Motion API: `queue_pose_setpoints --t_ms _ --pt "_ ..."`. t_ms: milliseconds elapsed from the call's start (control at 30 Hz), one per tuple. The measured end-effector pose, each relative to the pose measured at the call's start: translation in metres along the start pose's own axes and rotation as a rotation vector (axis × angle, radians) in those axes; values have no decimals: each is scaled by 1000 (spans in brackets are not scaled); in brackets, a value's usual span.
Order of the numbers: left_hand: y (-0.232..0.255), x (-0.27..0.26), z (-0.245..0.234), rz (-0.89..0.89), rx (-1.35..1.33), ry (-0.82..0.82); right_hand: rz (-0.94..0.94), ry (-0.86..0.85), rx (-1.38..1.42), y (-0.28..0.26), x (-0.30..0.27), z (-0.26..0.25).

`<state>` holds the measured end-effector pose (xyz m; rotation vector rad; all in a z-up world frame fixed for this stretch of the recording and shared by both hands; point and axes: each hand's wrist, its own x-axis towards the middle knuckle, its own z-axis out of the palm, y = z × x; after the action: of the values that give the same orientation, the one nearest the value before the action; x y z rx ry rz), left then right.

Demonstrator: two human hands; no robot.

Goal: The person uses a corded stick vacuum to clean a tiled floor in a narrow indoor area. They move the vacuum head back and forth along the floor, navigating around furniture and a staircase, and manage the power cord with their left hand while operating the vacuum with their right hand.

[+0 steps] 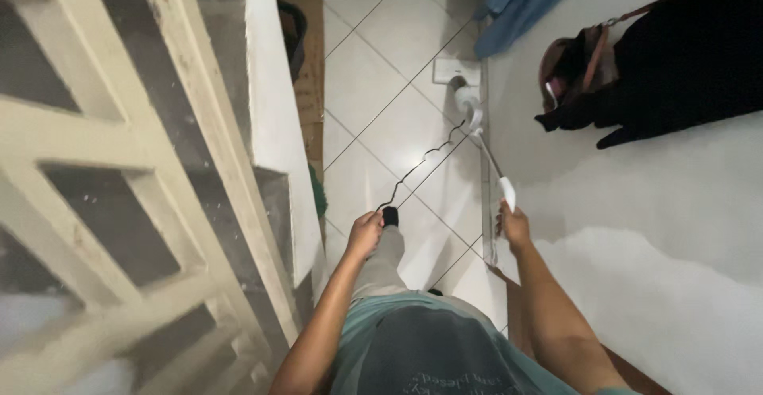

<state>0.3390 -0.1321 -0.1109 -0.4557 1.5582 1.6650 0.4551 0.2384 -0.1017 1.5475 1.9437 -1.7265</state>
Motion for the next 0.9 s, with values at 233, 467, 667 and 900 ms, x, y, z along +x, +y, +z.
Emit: queue_pose_setpoints --t_ms 233,467,667,900 --pt "-36 -59 27 16 3 -17 9 -76 50 54 -37 -47" --pt "-92 -108 44 58 -7 22 -21 -102 79 154 -131 -106" --pt "-140 -158 50 64 9 34 -12 -13 217 215 -230 -158" --pt "-177 -198 60 51 9 17 -61 175 31 229 -313 -191"
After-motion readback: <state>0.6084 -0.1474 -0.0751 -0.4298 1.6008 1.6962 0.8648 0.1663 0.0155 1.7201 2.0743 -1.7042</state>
